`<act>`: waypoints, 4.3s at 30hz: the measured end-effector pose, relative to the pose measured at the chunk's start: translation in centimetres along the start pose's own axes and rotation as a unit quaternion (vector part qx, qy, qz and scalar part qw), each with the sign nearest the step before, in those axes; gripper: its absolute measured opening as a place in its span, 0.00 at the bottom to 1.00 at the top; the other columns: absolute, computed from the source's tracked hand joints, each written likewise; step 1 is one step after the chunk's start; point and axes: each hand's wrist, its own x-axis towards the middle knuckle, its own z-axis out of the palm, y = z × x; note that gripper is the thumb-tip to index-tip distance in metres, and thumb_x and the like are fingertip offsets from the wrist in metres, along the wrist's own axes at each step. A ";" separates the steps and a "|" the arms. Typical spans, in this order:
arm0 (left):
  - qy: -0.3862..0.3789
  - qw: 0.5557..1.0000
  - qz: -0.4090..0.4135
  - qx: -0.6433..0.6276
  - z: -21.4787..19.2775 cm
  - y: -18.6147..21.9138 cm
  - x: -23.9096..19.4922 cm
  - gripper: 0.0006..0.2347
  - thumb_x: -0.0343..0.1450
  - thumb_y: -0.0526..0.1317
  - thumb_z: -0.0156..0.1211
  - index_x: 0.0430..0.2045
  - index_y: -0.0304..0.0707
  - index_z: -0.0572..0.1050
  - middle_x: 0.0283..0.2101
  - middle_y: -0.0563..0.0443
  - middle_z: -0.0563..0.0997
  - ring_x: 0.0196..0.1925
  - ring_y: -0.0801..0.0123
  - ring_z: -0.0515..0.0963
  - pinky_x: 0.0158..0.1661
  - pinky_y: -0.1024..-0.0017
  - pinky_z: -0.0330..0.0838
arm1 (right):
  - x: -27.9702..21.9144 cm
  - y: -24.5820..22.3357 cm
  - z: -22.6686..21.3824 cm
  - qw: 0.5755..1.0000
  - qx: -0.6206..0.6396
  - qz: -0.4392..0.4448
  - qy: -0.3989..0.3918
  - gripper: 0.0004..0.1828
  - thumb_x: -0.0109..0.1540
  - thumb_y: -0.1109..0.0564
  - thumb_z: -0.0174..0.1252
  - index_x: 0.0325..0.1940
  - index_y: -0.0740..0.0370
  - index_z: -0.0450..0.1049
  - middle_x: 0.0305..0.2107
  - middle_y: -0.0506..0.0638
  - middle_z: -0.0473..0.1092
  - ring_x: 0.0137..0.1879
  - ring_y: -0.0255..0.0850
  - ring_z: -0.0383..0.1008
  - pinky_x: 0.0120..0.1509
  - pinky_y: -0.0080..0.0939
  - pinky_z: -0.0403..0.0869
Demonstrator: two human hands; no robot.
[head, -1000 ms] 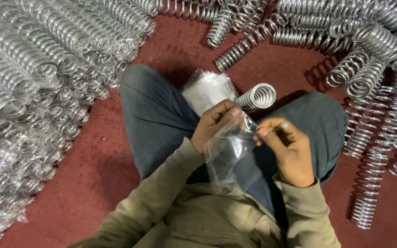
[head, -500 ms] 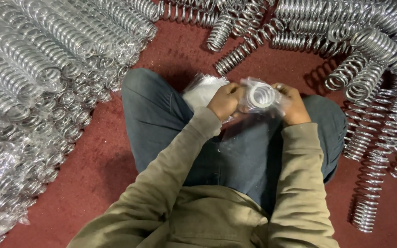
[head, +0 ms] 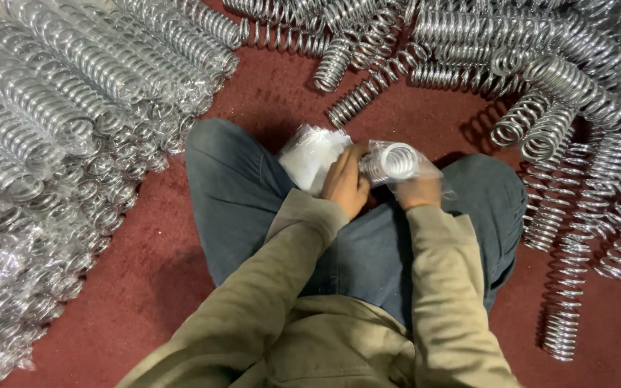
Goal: The person places metal springs into plastic bags by hand while sitting on the floor.
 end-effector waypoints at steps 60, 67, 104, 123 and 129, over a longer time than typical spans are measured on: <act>-0.074 0.826 -0.122 0.546 -43.5 1.2 -12.5 0.33 0.74 0.57 0.50 0.62 0.22 0.61 0.70 0.17 0.55 0.76 0.28 0.45 0.62 0.32 0.59 | 13.6 -9.6 5.6 0.785 0.504 0.359 0.027 0.36 0.52 0.41 0.79 0.47 0.47 0.59 0.49 0.44 0.66 0.55 0.37 0.69 0.54 0.46 0.80; 0.005 0.654 -0.131 0.745 -41.5 -0.8 -12.6 0.23 0.68 0.60 0.59 0.46 0.44 0.78 0.49 0.50 0.74 0.54 0.63 0.72 0.42 0.63 0.83 | 10.2 -12.3 -3.0 0.848 0.343 0.391 -0.102 0.51 0.57 0.35 0.60 0.77 0.57 0.48 0.61 0.52 0.65 0.58 0.46 0.71 0.58 0.52 0.71; 0.095 0.855 0.038 -0.508 -10.2 8.3 -5.7 0.06 0.76 0.35 0.59 0.42 0.31 0.79 0.33 0.45 0.82 0.25 0.79 0.77 0.27 0.81 0.74 | -4.9 -15.1 -14.6 0.881 0.339 -0.237 0.229 0.10 0.71 0.59 0.58 0.41 0.71 0.77 0.23 0.53 0.63 0.27 0.45 0.58 0.37 0.45 0.68; 0.097 0.915 0.124 -0.371 -3.9 5.4 0.4 0.07 0.76 0.38 0.61 0.33 0.31 0.79 0.36 0.47 0.78 0.58 0.57 0.77 0.59 0.63 0.69 | -3.3 -10.4 -17.6 0.953 0.257 -0.146 0.056 0.02 0.65 0.69 0.65 0.39 0.70 0.77 0.38 0.64 0.69 0.42 0.58 0.71 0.49 0.54 0.72; -0.007 0.917 -0.091 -0.389 -2.3 3.4 7.7 0.08 0.71 0.38 0.56 0.31 0.30 0.75 0.25 0.39 0.77 0.21 0.61 0.84 0.16 0.78 0.74 | 5.5 -4.2 -12.3 0.938 0.345 -0.010 -0.035 0.07 0.69 0.60 0.56 0.39 0.63 0.77 0.25 0.50 0.67 0.35 0.37 0.65 0.42 0.41 0.69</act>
